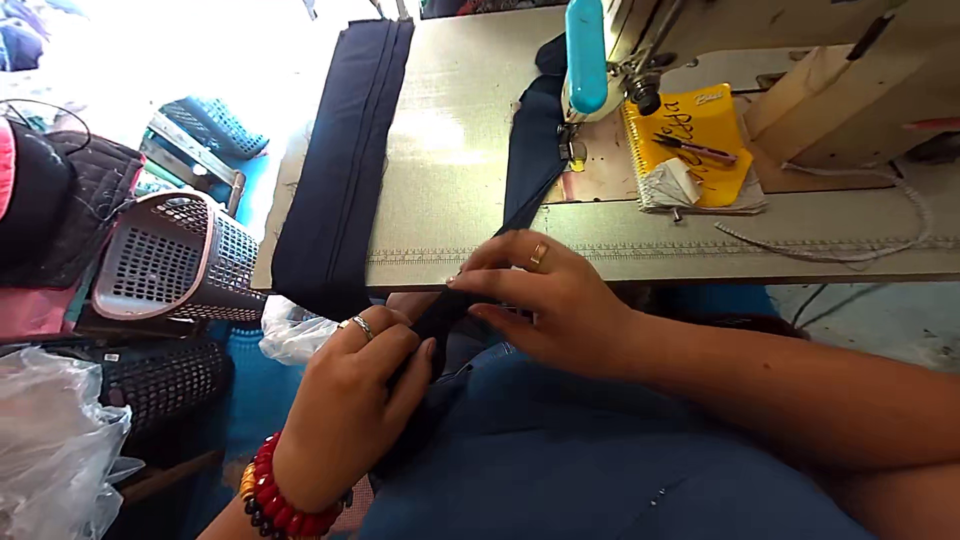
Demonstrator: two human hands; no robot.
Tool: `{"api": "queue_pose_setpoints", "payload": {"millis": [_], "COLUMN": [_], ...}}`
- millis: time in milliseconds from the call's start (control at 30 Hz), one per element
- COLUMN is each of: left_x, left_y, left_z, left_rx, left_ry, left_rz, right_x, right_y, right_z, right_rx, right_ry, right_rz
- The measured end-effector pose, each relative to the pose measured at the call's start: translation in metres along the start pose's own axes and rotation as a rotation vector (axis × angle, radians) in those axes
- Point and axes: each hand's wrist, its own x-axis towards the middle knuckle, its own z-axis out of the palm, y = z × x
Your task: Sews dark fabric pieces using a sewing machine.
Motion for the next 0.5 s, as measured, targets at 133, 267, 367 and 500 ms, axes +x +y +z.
{"api": "queue_pose_setpoints", "payload": {"millis": [133,267,367,500], "left_x": [0.004,0.008,0.009,0.010], "left_y": [0.002,0.002,0.004,0.006], "left_z": [-0.002,-0.001,-0.001,-0.002], "left_rx": [0.018,0.024,0.030,0.073], "left_ry": [0.074,0.112,0.126,0.126], "left_rz": [0.037,0.071,0.097,0.134], "right_x": [0.012,0.017,0.020,0.023], "right_y": [0.003,0.002,0.002,0.002], "right_z": [0.008,0.012,0.009,0.003], "right_rx": [-0.066,-0.023,0.003,-0.037], "right_ry": [-0.029,-0.034,-0.052,-0.062], "right_rz": [-0.059,-0.086,-0.075,-0.131]}}
